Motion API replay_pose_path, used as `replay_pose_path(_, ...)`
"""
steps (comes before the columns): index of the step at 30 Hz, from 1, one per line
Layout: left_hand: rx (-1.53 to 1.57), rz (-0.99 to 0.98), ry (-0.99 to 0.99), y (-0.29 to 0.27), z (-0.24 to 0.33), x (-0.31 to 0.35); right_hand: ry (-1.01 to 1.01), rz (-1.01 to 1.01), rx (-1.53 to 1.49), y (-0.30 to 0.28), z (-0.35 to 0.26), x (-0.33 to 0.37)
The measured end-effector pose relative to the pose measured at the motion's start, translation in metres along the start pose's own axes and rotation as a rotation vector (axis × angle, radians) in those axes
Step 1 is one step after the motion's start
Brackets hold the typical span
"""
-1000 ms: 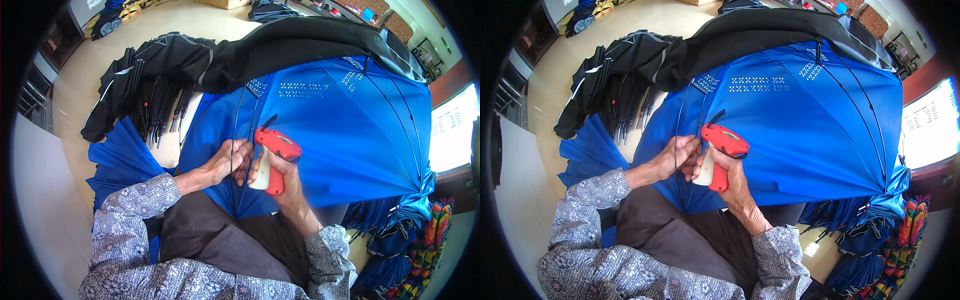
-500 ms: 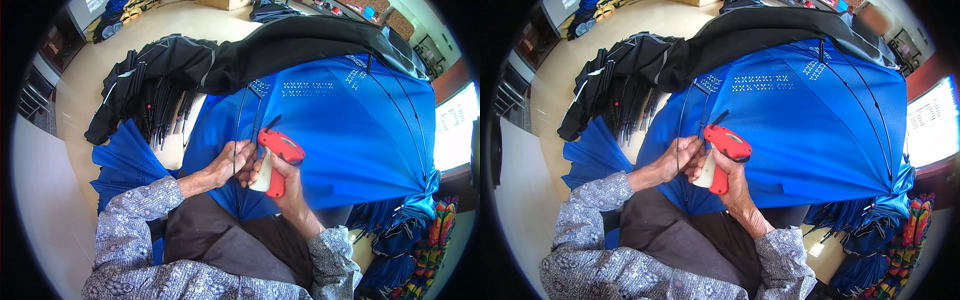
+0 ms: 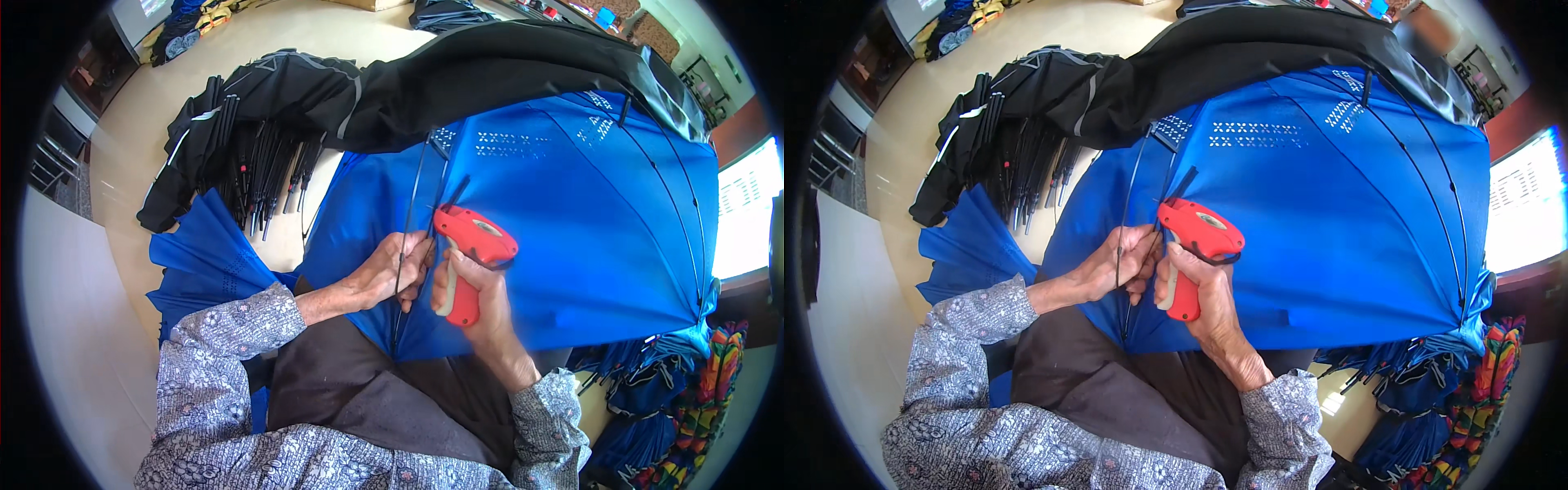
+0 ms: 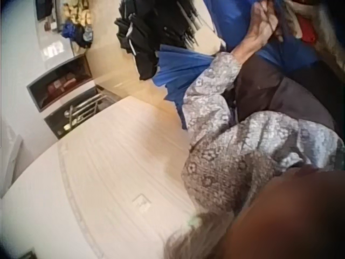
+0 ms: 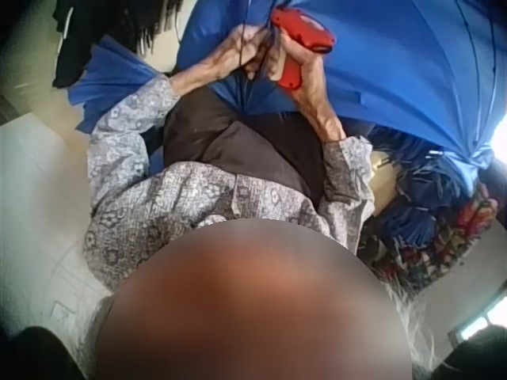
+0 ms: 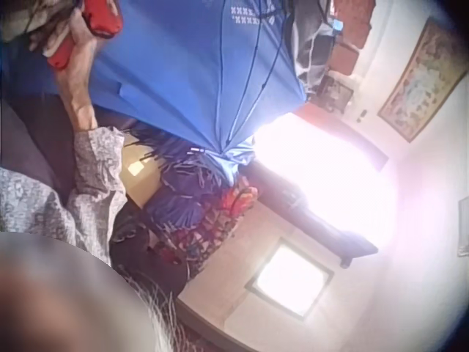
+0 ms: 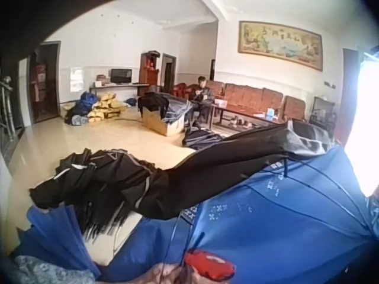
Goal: Attaching fabric covers to umbrella frames using a tagging gun.
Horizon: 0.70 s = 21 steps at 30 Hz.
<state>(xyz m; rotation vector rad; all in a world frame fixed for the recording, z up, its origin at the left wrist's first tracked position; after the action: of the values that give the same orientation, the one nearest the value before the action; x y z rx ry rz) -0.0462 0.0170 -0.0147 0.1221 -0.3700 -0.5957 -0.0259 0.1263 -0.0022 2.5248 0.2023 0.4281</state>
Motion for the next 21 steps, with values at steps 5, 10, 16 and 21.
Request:
replay_pose_path(5, -0.065, -0.065, 0.047, 0.019, 0.004, 0.001, -0.071, 0.01, 0.051, -0.009, -0.007, 0.021)
replay_pose_path(10, -0.122, -0.19, 0.025, 0.028, 0.013, 0.0, -0.079, 0.214, 0.173, 0.003, -0.035, 0.05)
replay_pose_path(16, -0.086, -0.287, -0.134, 0.013, 0.052, -0.006, -0.036, 0.241, 0.239, 0.019, -0.086, 0.061)
replay_pose_path(21, -0.329, -0.2, -0.015, 0.011, 0.079, -0.016, -0.084, 0.244, 0.12, 0.017, -0.093, 0.055)
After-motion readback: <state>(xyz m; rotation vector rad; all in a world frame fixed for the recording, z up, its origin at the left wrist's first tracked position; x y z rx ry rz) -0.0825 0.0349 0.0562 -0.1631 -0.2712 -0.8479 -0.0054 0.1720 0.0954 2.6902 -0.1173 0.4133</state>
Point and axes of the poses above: each hand's wrist, its own x-axis away from the middle knuckle, its own y-axis out of the palm, z = x × y, the point moved 7 cm from there along -x, towards the middle knuckle, and after that the axes turned 8 degrees about -y, right-handed, at the moved point
